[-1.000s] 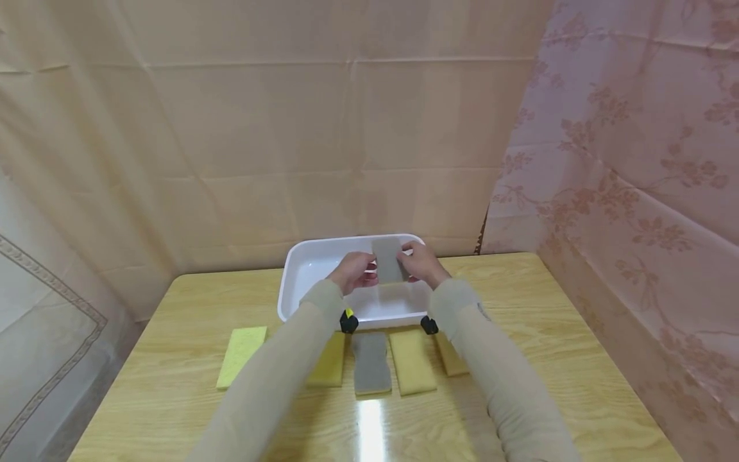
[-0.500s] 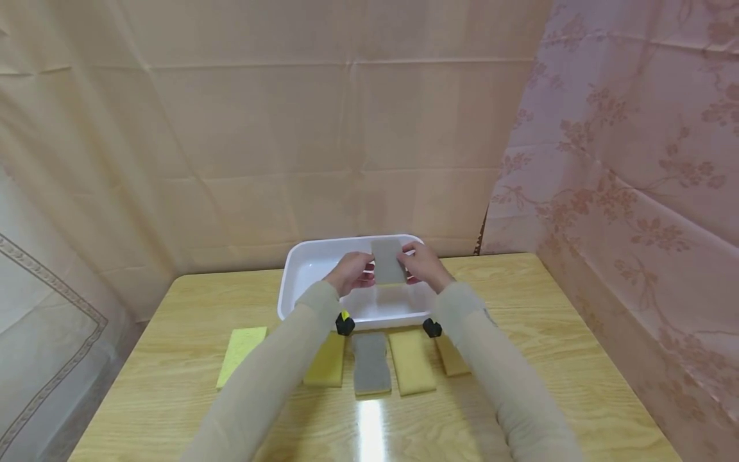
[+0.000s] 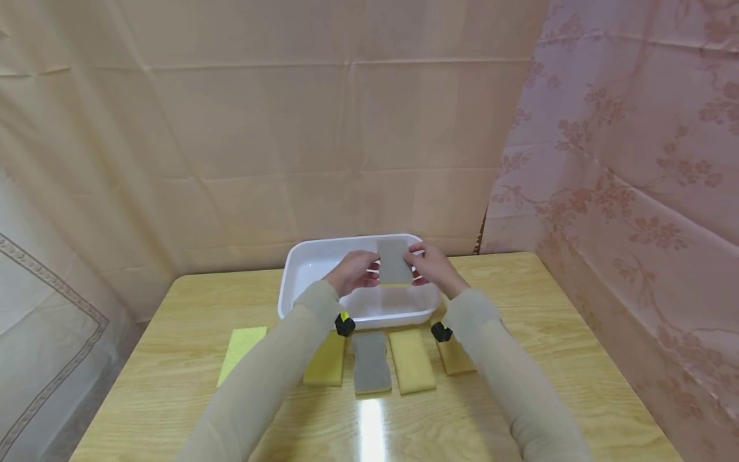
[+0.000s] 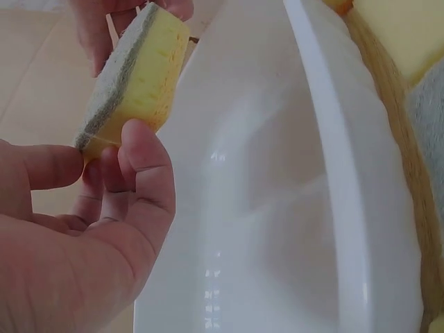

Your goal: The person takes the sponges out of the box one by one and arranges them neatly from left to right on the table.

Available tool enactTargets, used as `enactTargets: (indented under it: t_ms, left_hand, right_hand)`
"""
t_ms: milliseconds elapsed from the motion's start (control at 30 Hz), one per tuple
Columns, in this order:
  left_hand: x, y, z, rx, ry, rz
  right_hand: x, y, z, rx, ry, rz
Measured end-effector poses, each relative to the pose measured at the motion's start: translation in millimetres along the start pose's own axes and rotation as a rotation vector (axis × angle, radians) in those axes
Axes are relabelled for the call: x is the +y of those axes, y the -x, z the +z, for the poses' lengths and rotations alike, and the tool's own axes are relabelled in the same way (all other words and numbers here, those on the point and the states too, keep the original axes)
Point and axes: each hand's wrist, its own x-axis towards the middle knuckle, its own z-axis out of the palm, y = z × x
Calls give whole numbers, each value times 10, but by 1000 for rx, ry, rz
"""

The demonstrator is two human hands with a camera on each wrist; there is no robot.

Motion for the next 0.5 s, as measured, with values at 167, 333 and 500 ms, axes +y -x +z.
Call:
enactTargets:
  t_ms: [167, 333, 500]
  left_hand:
    - [-21, 21, 45, -59, 39, 10]
    - [-56, 37, 108, -95, 66, 23]
    - [-67, 59, 190, -96, 72, 31]
  right_hand:
    - [36, 84, -49, 5, -13, -6]
    - [92, 155, -92, 24, -2, -4]
    - [119, 260, -136, 48, 2, -2]
